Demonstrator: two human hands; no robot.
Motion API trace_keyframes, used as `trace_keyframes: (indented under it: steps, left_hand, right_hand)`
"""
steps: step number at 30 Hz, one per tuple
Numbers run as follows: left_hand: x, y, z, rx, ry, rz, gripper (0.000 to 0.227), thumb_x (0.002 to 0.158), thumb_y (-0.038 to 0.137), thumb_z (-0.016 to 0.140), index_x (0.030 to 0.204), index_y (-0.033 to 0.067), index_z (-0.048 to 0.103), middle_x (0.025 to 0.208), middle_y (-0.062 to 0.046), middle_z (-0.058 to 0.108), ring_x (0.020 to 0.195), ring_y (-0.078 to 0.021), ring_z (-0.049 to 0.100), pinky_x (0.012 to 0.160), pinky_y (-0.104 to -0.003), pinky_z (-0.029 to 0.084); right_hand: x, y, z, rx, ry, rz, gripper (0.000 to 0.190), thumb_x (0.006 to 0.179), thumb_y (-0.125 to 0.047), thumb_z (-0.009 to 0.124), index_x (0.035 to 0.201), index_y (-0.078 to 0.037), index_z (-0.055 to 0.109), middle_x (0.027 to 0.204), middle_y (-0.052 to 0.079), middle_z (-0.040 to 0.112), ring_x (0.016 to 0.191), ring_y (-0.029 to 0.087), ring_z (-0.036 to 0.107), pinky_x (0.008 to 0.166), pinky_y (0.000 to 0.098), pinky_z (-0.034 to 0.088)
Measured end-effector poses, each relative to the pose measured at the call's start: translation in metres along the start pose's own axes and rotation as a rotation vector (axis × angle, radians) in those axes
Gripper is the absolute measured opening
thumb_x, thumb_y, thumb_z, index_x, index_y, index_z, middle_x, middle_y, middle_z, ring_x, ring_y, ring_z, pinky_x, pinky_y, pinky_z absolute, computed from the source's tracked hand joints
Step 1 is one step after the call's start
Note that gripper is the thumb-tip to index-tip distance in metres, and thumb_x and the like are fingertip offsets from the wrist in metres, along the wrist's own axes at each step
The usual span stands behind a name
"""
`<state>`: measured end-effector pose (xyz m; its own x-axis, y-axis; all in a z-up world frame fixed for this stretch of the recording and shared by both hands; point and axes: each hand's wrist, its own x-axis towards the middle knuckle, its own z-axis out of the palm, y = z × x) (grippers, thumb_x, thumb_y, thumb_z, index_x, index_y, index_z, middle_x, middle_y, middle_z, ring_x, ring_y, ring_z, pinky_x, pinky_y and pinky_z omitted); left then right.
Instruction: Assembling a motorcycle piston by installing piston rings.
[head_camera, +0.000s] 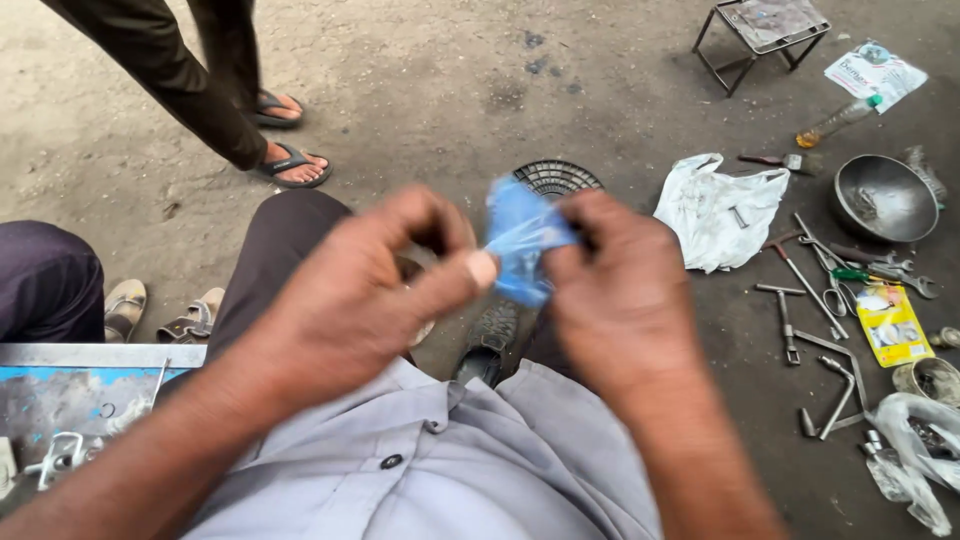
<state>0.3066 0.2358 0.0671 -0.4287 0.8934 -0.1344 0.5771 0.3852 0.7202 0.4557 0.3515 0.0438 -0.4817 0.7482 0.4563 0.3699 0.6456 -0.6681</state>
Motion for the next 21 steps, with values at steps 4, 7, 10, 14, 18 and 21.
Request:
trace_keyframes:
  steps: [4, 7, 10, 14, 18, 21]
  left_hand:
    - [0.014, -0.034, 0.001, -0.501, -0.036, 0.207, 0.046, 0.098, 0.048, 0.061, 0.128, 0.0143, 0.056, 0.122, -0.002, 0.067, 0.116, -0.0145, 0.062, 0.093, -0.033, 0.055]
    - [0.016, -0.029, 0.005, -0.91, -0.243, 0.076, 0.061, 0.095, 0.053, 0.06, 0.142, 0.0151, 0.054, 0.131, -0.003, 0.066, 0.121, -0.0143, 0.061, 0.093, -0.034, 0.055]
    - [0.017, -0.025, 0.01, -1.131, -0.341, -0.042, 0.055, 0.092, 0.042, 0.065, 0.136, 0.0097, 0.06, 0.119, -0.005, 0.07, 0.107, -0.0142, 0.065, 0.084, -0.034, 0.057]
    - [0.023, -0.038, 0.013, -1.13, -0.15, -0.03, 0.031, 0.1, 0.027, 0.068, 0.12, 0.0036, 0.066, 0.098, -0.003, 0.07, 0.082, -0.0098, 0.063, 0.069, -0.027, 0.055]
    - [0.021, -0.03, 0.011, -1.109, -0.041, -0.064, 0.023, 0.097, 0.024, 0.067, 0.112, 0.0064, 0.068, 0.093, 0.001, 0.071, 0.078, -0.0075, 0.062, 0.065, -0.024, 0.055]
    - [0.019, -0.028, 0.012, -1.082, -0.058, -0.04, 0.025, 0.096, 0.024, 0.068, 0.112, 0.0059, 0.069, 0.093, 0.0, 0.072, 0.078, -0.0083, 0.064, 0.064, -0.024, 0.055]
  right_hand:
    - [0.004, 0.0, -0.017, 0.643, -0.268, 0.539, 0.013, 0.094, -0.005, 0.067, 0.103, -0.002, 0.074, 0.082, 0.004, 0.072, 0.066, 0.012, 0.061, 0.056, 0.0272, 0.05]
    - [0.0, -0.001, -0.014, 0.974, -0.312, 0.578, 0.016, 0.092, -0.002, 0.066, 0.107, 0.002, 0.071, 0.083, 0.004, 0.07, 0.068, 0.011, 0.061, 0.058, 0.0261, 0.052]
    - [-0.006, 0.001, -0.009, 1.034, -0.309, 0.583, 0.021, 0.093, -0.005, 0.067, 0.112, 0.003, 0.068, 0.086, 0.006, 0.068, 0.071, 0.012, 0.062, 0.06, 0.0266, 0.053]
    - [-0.011, -0.006, -0.013, 0.43, -0.103, 0.321, 0.037, 0.092, -0.012, 0.072, 0.123, -0.001, 0.056, 0.106, 0.008, 0.068, 0.089, 0.011, 0.069, 0.071, 0.0264, 0.066]
    - [-0.016, -0.009, -0.017, 0.28, 0.012, 0.221, 0.043, 0.086, -0.013, 0.079, 0.114, 0.004, 0.052, 0.11, 0.012, 0.061, 0.09, 0.017, 0.066, 0.077, 0.0285, 0.065]
    - [-0.017, -0.006, -0.018, 0.336, -0.088, 0.231, 0.02, 0.087, -0.01, 0.08, 0.098, 0.002, 0.068, 0.112, 0.01, 0.062, 0.09, 0.017, 0.069, 0.078, 0.0294, 0.062]
